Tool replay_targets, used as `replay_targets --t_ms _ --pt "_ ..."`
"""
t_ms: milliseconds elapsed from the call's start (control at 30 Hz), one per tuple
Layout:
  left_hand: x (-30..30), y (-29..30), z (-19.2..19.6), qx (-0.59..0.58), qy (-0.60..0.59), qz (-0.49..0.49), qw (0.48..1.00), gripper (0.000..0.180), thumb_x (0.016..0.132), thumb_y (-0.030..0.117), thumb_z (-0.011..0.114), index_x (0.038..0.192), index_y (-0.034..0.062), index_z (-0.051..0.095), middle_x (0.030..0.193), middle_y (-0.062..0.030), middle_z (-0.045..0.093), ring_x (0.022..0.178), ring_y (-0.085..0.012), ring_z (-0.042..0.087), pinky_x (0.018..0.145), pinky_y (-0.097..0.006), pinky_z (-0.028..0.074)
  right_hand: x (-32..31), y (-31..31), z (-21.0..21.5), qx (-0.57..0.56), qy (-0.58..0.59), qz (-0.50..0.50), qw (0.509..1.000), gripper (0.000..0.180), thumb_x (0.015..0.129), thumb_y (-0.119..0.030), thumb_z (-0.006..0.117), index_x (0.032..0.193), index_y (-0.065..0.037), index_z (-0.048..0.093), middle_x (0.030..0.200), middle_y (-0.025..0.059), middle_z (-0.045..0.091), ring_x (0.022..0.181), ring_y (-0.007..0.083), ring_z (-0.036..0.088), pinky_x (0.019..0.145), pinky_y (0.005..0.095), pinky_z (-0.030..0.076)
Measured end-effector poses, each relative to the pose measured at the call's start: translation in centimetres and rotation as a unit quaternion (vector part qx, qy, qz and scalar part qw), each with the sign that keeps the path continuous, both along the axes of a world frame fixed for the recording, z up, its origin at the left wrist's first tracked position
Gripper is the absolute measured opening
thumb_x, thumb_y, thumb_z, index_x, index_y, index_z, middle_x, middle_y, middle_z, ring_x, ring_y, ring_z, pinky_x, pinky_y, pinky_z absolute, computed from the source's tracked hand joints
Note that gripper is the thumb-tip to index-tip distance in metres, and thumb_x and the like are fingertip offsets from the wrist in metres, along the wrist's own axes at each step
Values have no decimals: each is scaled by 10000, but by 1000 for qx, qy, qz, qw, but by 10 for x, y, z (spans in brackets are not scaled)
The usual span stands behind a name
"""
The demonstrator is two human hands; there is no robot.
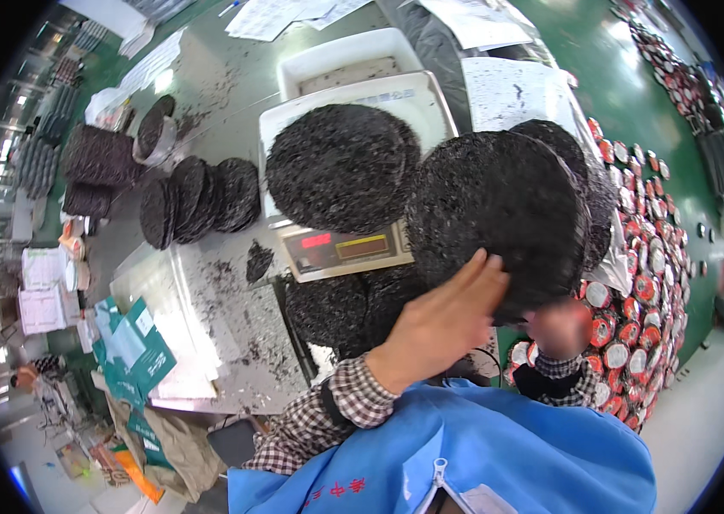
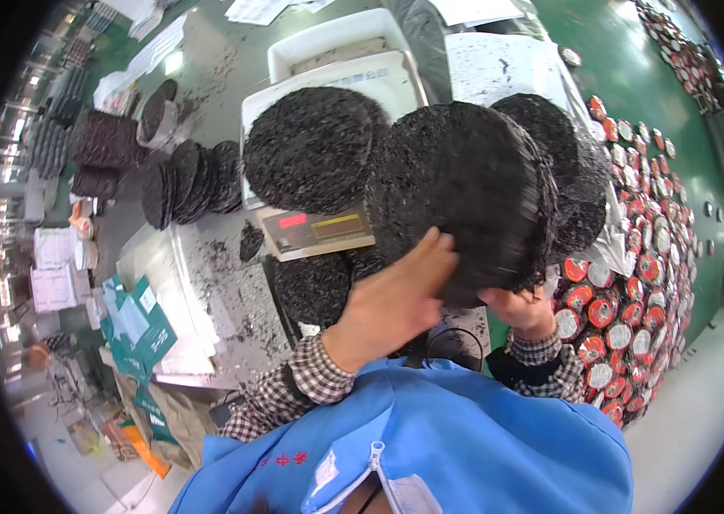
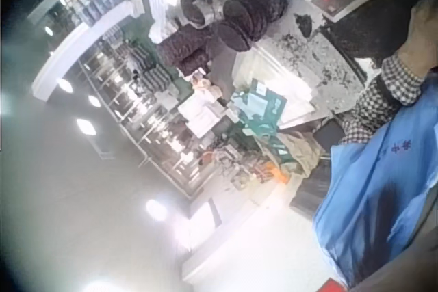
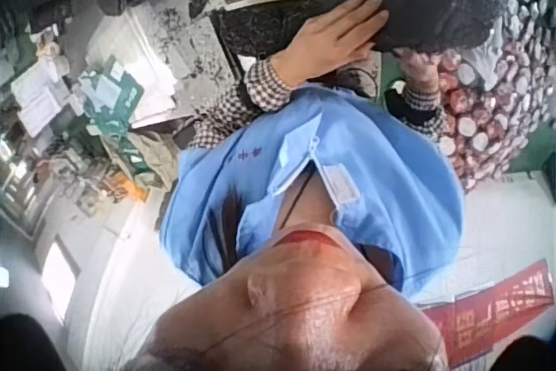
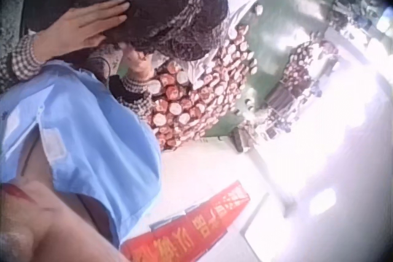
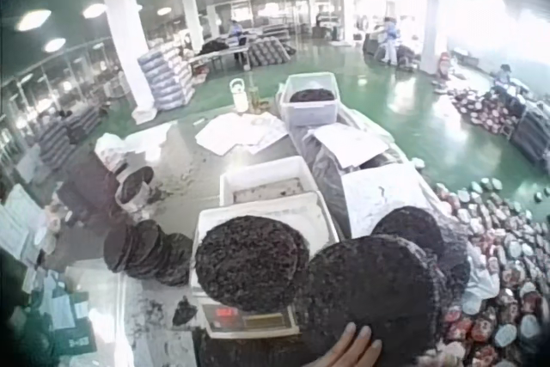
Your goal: The person weighs circular bundles of seaweed by hand on an electronic scale, picking up bundles from a pile, placing them on the scale, and then moving them to a growing stack on the table.
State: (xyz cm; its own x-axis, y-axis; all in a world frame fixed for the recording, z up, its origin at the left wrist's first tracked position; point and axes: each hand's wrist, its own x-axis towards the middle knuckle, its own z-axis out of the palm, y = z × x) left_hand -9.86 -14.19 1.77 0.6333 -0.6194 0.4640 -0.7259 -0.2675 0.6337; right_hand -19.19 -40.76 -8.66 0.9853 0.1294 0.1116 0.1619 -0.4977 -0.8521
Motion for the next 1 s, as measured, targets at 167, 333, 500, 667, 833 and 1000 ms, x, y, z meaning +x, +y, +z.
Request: replay_targets --t_ms 167,333,500,667,833,1000 --pt "87 78 -18 -204 173 478 837 239 989 90 482 1149 -75 552 905 -76 653 788 -100 563 741 -238 470 48 49 72 263 3 -229 937 233 775 -103 678 1000 -161 698 779 50 625 660 222 563 611 400 454" --pt "151 125 -93 -218 102 415 878 512 933 71 550 1410 -55 416 1326 -151 542 1137 -178 536 967 -281 418 80 83 72 283 44 -134 949 423 809 52 671 1207 -50 572 1051 48 640 908 151 597 818 303 495" --pt "142 113 -107 -243 144 445 850 466 895 47 565 1341 -46 466 1346 -174 486 1201 -253 493 1045 -343 365 70 104 65 302 49 -108 946 487 817 82 666 1275 -8 524 1121 37 636 986 124 594 861 268 484" --pt "94 87 -40 -101 -60 410 905 404 876 61 587 1267 -22 527 1258 -186 548 1165 -324 528 1020 -406 410 35 64 66 321 61 -142 934 360 851 -73 657 1207 -50 608 1128 84 667 1014 162 638 903 331 502" --pt "-18 -15 -10 -40 67 37 996 872 597 230 853 1351 -22 493 1456 -217 422 1332 -348 443 1102 -435 385 -5 46 28 334 60 -69 938 666 803 30 688 1405 -11 407 1370 118 511 1239 208 500 1058 380 396" --pt "-20 -9 -8 -50 109 43 992 626 678 111 786 1269 29 593 1380 -174 524 1223 -315 559 972 -359 509 -11 31 15 378 88 -77 919 616 832 33 666 1397 -6 425 1342 111 544 1215 221 540 1030 373 434"
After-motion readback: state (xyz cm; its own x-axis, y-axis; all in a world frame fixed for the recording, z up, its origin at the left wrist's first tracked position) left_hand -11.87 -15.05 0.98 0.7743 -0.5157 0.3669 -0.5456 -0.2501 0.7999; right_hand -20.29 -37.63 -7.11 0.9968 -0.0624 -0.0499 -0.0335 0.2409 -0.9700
